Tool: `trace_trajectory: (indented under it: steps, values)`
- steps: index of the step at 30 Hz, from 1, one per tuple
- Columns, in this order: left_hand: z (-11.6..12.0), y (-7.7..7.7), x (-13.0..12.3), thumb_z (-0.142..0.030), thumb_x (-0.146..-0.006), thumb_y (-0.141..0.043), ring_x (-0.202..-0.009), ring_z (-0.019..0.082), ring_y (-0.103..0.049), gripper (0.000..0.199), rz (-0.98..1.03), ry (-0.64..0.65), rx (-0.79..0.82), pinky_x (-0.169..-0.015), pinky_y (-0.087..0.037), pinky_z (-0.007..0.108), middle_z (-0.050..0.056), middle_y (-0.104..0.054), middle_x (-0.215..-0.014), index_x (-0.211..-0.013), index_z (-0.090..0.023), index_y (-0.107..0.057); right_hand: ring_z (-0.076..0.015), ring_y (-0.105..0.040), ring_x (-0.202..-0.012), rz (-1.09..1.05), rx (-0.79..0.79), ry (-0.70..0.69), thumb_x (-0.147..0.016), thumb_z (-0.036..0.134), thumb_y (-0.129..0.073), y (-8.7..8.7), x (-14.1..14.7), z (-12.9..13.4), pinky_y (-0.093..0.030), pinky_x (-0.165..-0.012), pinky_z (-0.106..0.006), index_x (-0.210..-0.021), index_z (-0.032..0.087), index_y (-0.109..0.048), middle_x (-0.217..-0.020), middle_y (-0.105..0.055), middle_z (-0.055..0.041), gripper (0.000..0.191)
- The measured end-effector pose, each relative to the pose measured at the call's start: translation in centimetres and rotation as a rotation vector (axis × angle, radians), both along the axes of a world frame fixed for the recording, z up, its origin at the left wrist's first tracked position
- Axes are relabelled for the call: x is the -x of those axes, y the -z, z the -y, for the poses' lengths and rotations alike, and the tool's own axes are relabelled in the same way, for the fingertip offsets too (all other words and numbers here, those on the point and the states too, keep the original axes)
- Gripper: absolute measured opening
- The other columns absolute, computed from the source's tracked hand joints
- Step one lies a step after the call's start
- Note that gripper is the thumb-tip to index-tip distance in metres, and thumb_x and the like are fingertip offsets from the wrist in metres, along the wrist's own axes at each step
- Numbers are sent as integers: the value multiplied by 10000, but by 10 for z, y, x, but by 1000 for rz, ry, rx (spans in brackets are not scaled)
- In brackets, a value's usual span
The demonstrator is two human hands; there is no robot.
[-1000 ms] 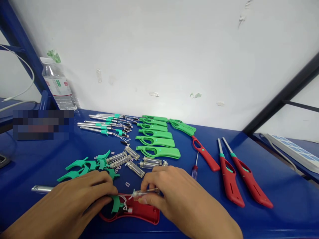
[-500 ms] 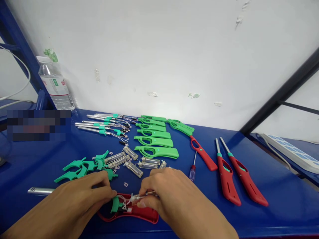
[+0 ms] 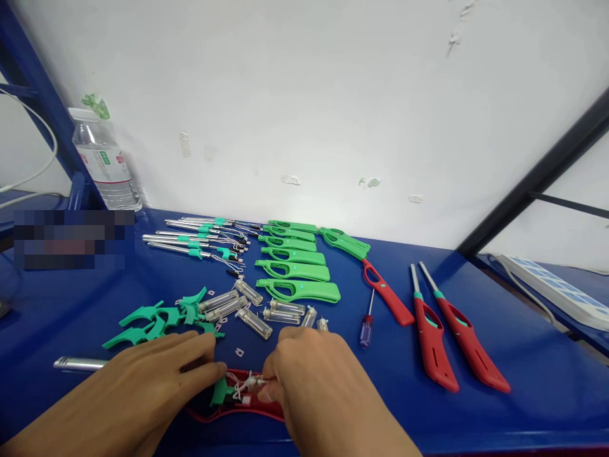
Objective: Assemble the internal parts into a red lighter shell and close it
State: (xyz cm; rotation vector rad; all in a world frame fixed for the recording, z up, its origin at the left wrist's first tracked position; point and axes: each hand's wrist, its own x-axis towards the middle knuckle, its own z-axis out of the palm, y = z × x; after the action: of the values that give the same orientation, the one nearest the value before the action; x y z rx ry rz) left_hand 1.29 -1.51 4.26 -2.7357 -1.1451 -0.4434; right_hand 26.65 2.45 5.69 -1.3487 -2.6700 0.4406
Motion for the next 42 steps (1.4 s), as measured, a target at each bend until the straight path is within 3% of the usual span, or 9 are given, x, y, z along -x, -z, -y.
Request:
trace_trajectory:
  steps: [5, 10, 13, 18, 22, 25, 32, 37, 42]
  values:
    - [0, 5, 4, 48, -806, -469, -852, 264, -784, 568, -26, -6, 11, -767, -573, 349, 48, -861, -1165, -1108, -292, -808, -196, -745, -679, 125, -4, 19, -915, 153, -844, -2, 4, 5, -424, -564, -296, -759, 244, -836, -852, -826, -31, 181]
    - [-2, 8, 7, 82, -820, -431, -926, 281, -824, 689, -79, -39, 92, -799, -633, 362, 43, -871, -1219, -1227, -313, -822, -271, -821, -789, 326, 54, 24, -974, 155, -832, -17, 15, 6, -335, -569, -356, -889, 220, -891, -994, -879, -94, 121]
    - [-4, -2, 1, 104, -809, -431, -964, 319, -851, 688, -160, -85, 205, -829, -685, 421, 74, -879, -1222, -1200, -287, -840, -325, -866, -898, 367, 129, 58, -1028, 197, -825, -30, 20, 8, -399, -612, -372, -964, 226, -905, -1080, -896, -96, 107]
    - [-7, -16, -9, 107, -818, -460, -1013, 347, -867, 639, -172, -103, 301, -889, -705, 466, 84, -880, -1180, -1149, -271, -855, -316, -889, -989, 257, 198, 90, -1092, 202, -775, -46, 17, 18, -534, -743, -384, -1079, 272, -892, -1148, -903, -52, 137]
    - [-6, -9, -7, 96, -816, -464, -971, 342, -846, 598, -132, -111, 300, -845, -676, 446, 60, -857, -1106, -1083, -286, -839, -294, -881, -975, 146, 120, 75, -1105, 158, -699, -43, 12, 19, -546, -778, -384, -1005, 257, -819, -1128, -899, -39, 185]
    - [-4, -6, -5, 77, -849, -445, -1011, 335, -831, 628, -108, -110, 313, -890, -669, 452, 61, -849, -1198, -1163, -303, -833, -303, -878, -937, 123, 80, 68, -1077, 162, -715, -35, 12, 14, -493, -731, -377, -972, 264, -776, -1067, -893, -21, 158]
    - [-5, -22, -13, 67, -864, -452, -1163, 361, -809, 674, -233, -183, 479, -1017, -675, 510, 101, -827, -1384, -1305, -290, -816, -314, -869, -943, 170, 131, 119, -1015, 120, -785, -34, 20, 9, -393, -708, -362, -965, 264, -742, -1049, -882, -7, 159]
    - [-2, -18, -9, 61, -891, -434, -1127, 336, -810, 629, -181, -149, 408, -994, -663, 472, 83, -840, -1327, -1218, -292, -838, -296, -847, -934, 141, 145, 118, -1031, 117, -767, -32, 19, 10, -384, -719, -359, -963, 265, -735, -1040, -866, -2, 165]
    - [1, -5, 1, 69, -890, -460, -1114, 301, -801, 669, -116, -124, 330, -993, -630, 415, 57, -833, -1324, -1304, -311, -823, -295, -841, -956, 162, 155, 107, -1042, 93, -726, -31, 22, 8, -378, -732, -373, -989, 249, -736, -1067, -863, -20, 165]
